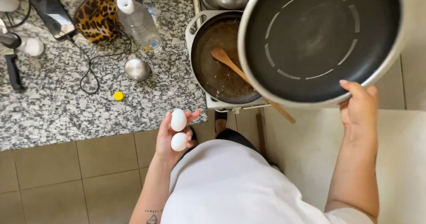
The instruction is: The person places eggs into a pot, fills it with water at the sink, and sets it on the stove to boil. They then use a spoon to scoop avocado flesh from its skin and place it onto a plate.
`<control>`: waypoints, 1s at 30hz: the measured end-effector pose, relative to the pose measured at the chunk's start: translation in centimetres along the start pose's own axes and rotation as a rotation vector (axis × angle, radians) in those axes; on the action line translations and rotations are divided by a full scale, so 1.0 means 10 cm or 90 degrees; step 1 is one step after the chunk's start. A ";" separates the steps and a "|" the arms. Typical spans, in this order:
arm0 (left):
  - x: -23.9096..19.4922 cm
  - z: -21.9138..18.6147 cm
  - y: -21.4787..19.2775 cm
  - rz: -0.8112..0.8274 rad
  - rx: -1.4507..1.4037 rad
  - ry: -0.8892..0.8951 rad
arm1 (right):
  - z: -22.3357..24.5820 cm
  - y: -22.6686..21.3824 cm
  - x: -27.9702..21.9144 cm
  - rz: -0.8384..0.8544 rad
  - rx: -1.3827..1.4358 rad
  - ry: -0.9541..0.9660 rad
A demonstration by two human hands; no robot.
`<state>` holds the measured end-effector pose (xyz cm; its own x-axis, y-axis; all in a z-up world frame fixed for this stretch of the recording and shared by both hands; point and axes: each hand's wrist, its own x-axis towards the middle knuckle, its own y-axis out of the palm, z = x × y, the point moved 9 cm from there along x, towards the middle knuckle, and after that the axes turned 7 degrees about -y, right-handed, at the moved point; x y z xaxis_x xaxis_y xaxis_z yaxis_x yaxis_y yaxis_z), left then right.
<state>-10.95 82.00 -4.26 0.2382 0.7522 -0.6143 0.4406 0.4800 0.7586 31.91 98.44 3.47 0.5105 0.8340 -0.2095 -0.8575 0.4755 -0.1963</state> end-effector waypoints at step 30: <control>-1.59 0.30 -1.96 -0.212 -0.191 0.161 | -2.25 2.45 -2.87 0.554 -0.070 0.301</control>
<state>-20.78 59.26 -9.99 -0.1059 0.6049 -0.7893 0.1808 0.7922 0.5829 -2.27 79.86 -16.90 -0.2993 0.6710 -0.6784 -0.9468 -0.2971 0.1239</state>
